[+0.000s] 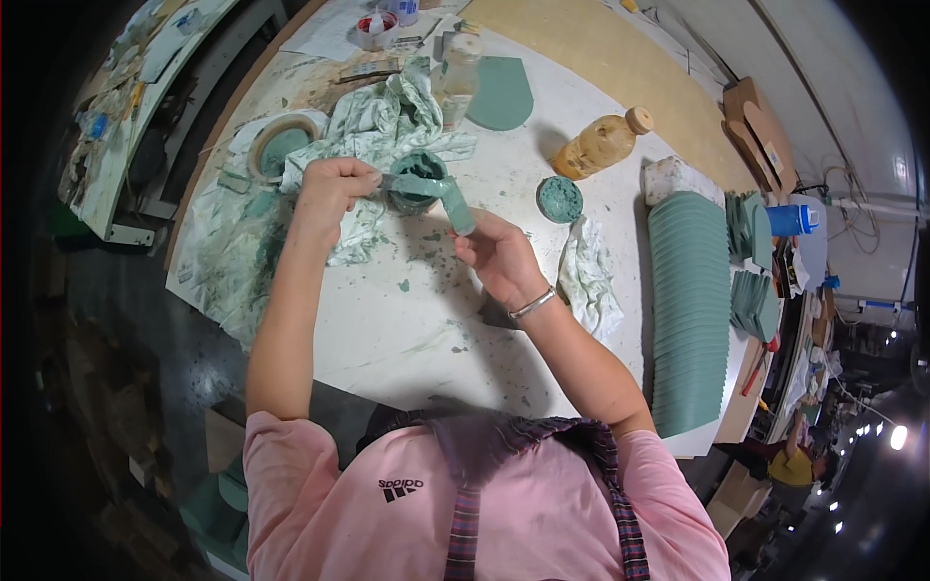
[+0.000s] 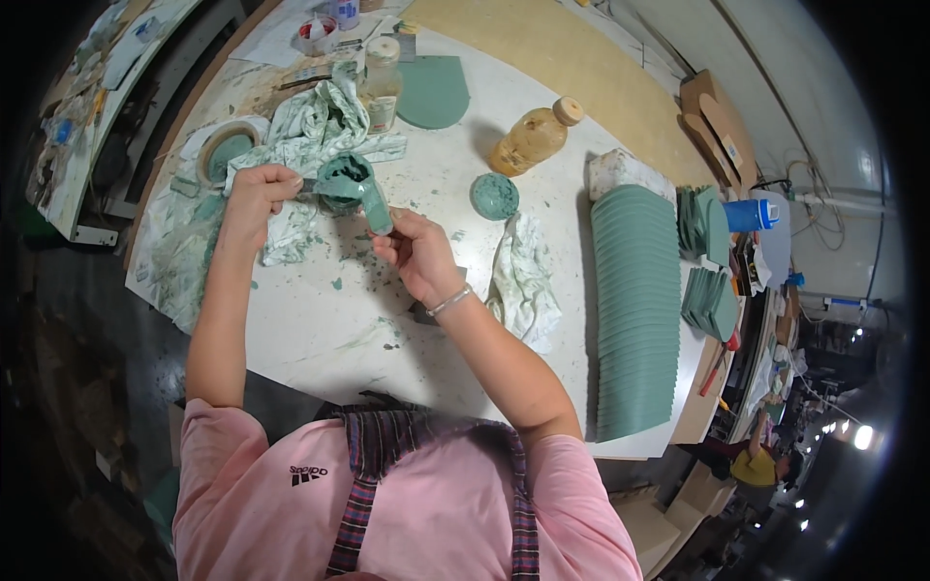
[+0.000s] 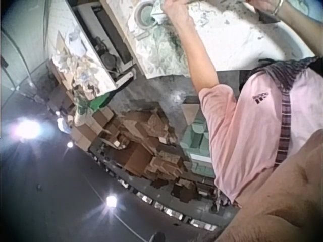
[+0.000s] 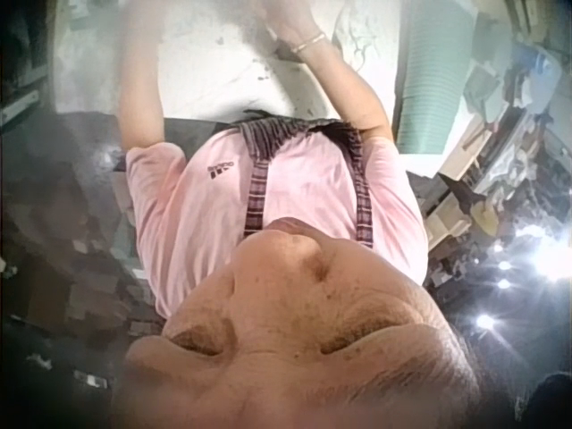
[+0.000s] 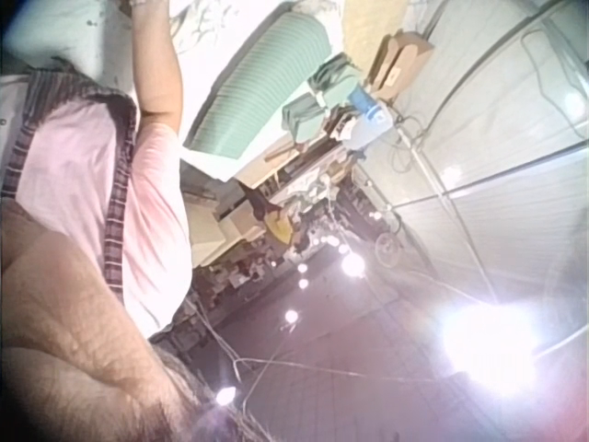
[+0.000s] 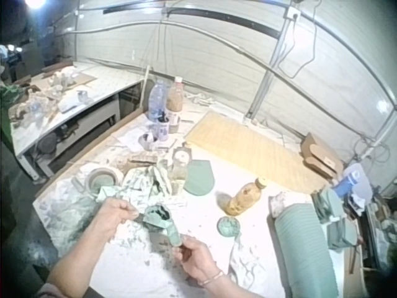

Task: The person sands the edges of a stack of green furniture components using a sanding block and wipes the surfaces with a white cloth.

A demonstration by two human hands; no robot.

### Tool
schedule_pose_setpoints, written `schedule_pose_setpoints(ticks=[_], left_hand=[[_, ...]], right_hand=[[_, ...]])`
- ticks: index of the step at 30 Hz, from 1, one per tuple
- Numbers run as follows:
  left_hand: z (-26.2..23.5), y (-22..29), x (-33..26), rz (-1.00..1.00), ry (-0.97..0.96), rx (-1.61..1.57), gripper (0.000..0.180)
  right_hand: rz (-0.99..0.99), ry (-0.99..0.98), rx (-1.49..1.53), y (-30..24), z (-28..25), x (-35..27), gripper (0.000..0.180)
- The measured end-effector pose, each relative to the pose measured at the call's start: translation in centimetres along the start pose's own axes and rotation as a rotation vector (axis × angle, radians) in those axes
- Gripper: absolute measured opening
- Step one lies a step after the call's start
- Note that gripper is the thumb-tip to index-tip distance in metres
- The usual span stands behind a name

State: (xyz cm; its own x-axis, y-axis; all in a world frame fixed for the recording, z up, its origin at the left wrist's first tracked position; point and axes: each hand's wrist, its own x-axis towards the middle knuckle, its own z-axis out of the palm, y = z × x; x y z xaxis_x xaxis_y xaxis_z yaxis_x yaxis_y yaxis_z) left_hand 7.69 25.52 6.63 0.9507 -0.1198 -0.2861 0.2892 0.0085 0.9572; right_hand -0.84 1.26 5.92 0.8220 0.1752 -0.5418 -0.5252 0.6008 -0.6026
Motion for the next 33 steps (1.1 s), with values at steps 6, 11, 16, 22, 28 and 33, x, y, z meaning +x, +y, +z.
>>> schedule_pose_setpoints(ticks=[6,11,16,22,28,33], left_hand=[[0.3,0.8,-0.6,0.080,0.068,0.044,0.003],[3.9,1.6,-4.7,0.580,0.192,0.416,0.002],[5.9,1.2,-8.7,1.135,0.208,0.756,0.012],[6.0,0.7,-8.4,1.118,0.290,0.794,0.014],[6.5,0.9,-8.9,1.244,0.298,0.733,0.019],[6.7,0.7,-9.1,1.116,0.302,0.839,0.020]], right_hand=[[-0.011,-0.052,0.002,-0.1,-0.5,-0.2,0.024],[-0.013,-0.023,0.013,0.1,0.1,-0.4,0.023],[-0.041,0.056,0.033,0.3,0.7,-0.6,0.023],[-0.065,0.079,0.059,1.1,0.9,-0.3,0.023],[-0.104,0.096,0.060,1.2,0.5,-0.4,0.024],[-0.099,0.084,0.068,1.4,1.0,-0.5,0.024]])
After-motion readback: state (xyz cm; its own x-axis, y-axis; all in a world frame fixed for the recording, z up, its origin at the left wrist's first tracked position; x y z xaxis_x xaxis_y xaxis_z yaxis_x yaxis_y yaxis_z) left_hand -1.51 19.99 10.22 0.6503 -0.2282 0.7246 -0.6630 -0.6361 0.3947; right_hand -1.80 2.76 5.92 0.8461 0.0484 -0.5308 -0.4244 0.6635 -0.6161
